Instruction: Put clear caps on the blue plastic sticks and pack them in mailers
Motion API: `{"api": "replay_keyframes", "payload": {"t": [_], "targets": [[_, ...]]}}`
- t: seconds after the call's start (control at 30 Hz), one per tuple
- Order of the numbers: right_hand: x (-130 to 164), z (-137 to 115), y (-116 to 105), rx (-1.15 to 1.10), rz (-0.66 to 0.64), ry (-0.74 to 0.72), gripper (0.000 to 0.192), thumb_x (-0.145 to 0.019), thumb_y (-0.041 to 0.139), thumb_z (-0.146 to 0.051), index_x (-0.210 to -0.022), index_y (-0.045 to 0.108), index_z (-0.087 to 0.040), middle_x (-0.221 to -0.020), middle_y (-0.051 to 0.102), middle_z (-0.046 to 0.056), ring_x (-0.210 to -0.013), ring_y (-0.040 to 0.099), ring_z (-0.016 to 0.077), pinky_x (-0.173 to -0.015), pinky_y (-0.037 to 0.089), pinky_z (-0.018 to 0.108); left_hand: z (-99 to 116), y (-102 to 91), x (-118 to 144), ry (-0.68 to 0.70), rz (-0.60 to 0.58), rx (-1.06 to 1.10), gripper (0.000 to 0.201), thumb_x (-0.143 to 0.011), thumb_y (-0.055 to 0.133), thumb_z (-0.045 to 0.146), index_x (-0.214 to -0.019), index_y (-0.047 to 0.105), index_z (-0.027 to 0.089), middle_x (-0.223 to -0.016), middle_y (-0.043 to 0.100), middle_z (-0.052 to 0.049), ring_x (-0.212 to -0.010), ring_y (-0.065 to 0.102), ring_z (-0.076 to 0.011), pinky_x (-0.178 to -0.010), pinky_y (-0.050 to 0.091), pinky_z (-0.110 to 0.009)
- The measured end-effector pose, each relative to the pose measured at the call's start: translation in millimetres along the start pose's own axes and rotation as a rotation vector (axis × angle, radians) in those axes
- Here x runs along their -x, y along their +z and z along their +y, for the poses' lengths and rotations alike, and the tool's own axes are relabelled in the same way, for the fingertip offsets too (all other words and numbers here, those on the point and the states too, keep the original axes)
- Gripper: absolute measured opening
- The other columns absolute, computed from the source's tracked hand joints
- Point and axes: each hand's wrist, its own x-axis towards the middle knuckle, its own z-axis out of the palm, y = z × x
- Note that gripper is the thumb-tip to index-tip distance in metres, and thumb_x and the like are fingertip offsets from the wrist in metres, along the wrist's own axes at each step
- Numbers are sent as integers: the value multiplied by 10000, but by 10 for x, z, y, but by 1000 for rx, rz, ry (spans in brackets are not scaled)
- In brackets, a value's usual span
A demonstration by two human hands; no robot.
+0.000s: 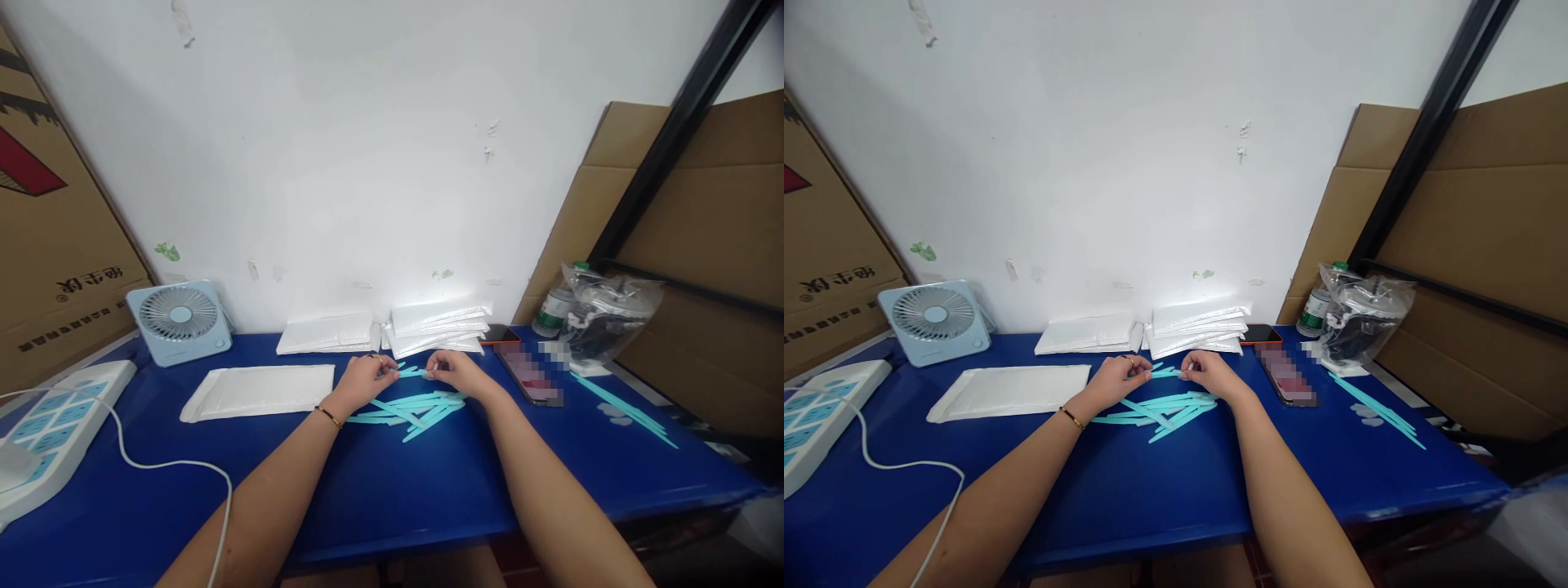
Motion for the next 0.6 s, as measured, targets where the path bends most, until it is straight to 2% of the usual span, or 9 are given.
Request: {"api": "replay_keyframes", "payload": {"t": [0.1, 0.23, 0.33, 0.4, 0.47, 0.6], "targets": [[-24, 31, 22, -3, 5, -2, 123, -739, 609, -289, -786, 629, -178, -676, 596, -7, -626, 511, 130, -604, 392, 238, 15, 19, -6, 6, -18, -71, 262, -882, 426, 393, -914, 646, 255, -921, 677, 7, -908, 585, -187, -825, 370, -314], [-26, 146, -52, 47, 75, 65, 133, -726, 607, -298, -757, 642, -173, -639, 585, -3, -601, 508, 135, -576, 379, 243, -38, 21, -1, -113, 12, -120, 258, -874, 421, 381, -860, 653, 268, -916, 671, -8, -967, 558, -224, -818, 380, -345], [-4, 176, -128, 82, 129, 92, 163, -703, 626, -291, -804, 664, -170, -678, 608, 12, -633, 532, 147, -601, 396, 255, -80, 28, 24, -165, 43, -124, 290, -833, 470, 457, -1001, 632, 286, -1035, 637, -29, -1044, 522, -257, -816, 402, -363], [34, 141, -180, 104, 139, 83, 165, -700, 630, -299, -792, 672, -168, -711, 617, 22, -647, 533, 149, -608, 399, 259, -85, 42, 40, -172, 57, -107, 439, -782, 515, 536, -1122, 583, 266, -1123, 603, -54, -1094, 493, -278, -823, 416, -366], [91, 81, -233, 78, 48, 75, 195, -689, 655, -346, -760, 674, -165, -717, 619, 24, -644, 528, 146, -591, 397, 253, -74, 55, 45, -173, 37, -88, 489, -759, 536, 554, -1138, 575, 247, -1109, 608, -60, -1081, 499, -278, -826, 422, -361], [195, 6, -310, 30, -278, 97, 339, -527, 789, -395, -757, 688, -167, -671, 595, -1, -632, 530, 144, -557, 387, 236, -57, 62, 31, -150, -19, -80, 247, -811, 503, 369, -1003, 635, 285, -992, 635, -20, -980, 546, -233, -814, 413, -340]]}}
